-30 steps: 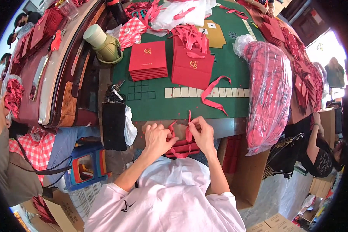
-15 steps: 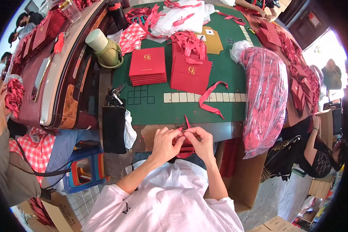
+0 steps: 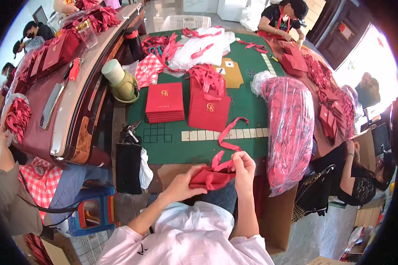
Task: The person attaches ribbon handles to small gift bags by hand, opens a plastic bag of ribbons to retrieve additional ribbons, and attaches ribbon handles to more bags.
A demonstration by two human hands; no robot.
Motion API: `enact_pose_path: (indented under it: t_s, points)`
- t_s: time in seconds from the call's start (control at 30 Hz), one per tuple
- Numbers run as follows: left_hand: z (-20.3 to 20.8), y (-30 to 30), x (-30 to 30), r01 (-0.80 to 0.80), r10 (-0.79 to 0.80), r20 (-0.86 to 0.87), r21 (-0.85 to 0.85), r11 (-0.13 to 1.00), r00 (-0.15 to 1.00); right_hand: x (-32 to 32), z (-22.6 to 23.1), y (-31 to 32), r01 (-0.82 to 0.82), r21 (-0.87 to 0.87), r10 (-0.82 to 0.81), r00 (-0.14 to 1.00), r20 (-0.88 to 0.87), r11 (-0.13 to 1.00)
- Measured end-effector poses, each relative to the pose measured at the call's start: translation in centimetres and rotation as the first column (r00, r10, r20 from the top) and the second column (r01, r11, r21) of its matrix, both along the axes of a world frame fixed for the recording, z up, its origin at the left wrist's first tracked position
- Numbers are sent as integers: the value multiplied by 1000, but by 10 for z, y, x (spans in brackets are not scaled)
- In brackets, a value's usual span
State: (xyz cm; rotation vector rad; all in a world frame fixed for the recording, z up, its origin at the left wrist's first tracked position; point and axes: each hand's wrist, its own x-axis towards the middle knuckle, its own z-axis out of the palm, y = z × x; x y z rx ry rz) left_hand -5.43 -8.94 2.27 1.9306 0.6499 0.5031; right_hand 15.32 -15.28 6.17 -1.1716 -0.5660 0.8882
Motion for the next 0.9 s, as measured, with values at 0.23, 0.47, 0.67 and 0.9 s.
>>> enact_pose_path:
  t_s: [0.23, 0.47, 0.67, 0.9]
  points:
    - [10, -19, -8, 41, -52, -103, -108, 993, 993, 25, -1, 46, 78, -7, -75, 977, 201, 997]
    - [17, -2, -16, 2, 2, 36, -121, 993, 999, 36, -8, 63, 42, -79, -12, 939, 344, 996]
    - [26, 52, 0, -160, 298, 320, -395, 905, 899, 45, -60, 21, 231, -147, -3, 546, 838, 962]
    - [17, 135, 74, -213, 281, 452, -196, 957, 847, 41, -87, -7, 353, -46, -44, 241, 970, 935]
